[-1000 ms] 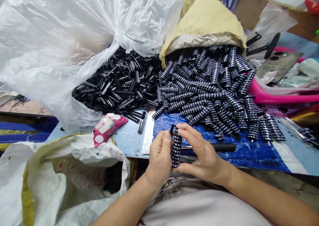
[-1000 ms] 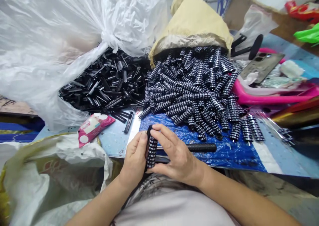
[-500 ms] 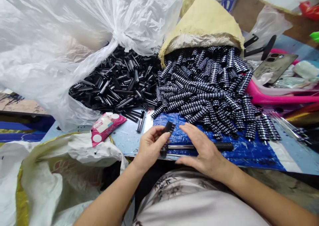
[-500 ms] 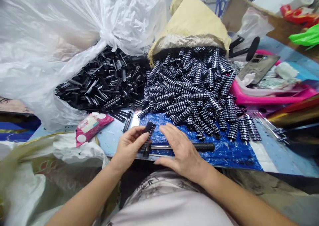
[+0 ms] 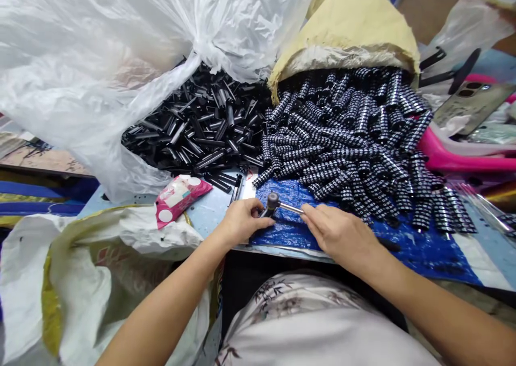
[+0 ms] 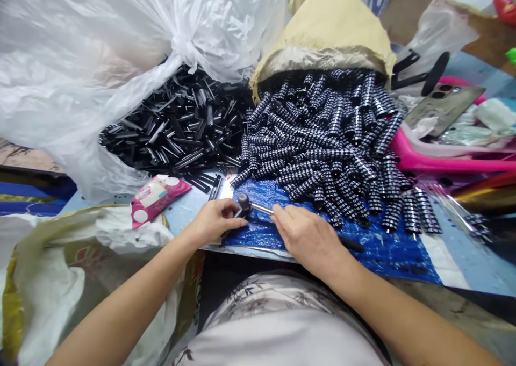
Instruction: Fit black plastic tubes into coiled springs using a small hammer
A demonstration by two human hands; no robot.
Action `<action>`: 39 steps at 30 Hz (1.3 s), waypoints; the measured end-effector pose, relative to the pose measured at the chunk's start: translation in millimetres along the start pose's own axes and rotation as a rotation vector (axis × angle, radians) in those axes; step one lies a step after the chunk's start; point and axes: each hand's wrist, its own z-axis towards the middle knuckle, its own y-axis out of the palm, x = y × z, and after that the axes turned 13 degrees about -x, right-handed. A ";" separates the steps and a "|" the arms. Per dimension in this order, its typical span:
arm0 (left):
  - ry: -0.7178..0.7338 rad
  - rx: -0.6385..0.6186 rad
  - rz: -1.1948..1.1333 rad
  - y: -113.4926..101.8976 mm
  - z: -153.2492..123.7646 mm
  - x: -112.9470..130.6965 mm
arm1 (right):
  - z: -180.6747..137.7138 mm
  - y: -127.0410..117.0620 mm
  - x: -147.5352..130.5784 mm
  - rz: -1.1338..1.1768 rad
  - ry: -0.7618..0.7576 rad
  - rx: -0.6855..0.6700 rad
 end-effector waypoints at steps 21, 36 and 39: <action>-0.067 -0.449 0.164 -87.8 -78.1 7.6 | -23.7 7.8 9.5 0.105 -0.213 -0.056; -0.388 0.163 0.844 -63.0 6.8 9.2 | 13.0 -55.6 81.7 -0.373 0.116 0.147; -0.402 0.198 0.796 -70.1 -0.4 4.8 | 28.0 -70.8 108.7 -0.527 0.219 -0.012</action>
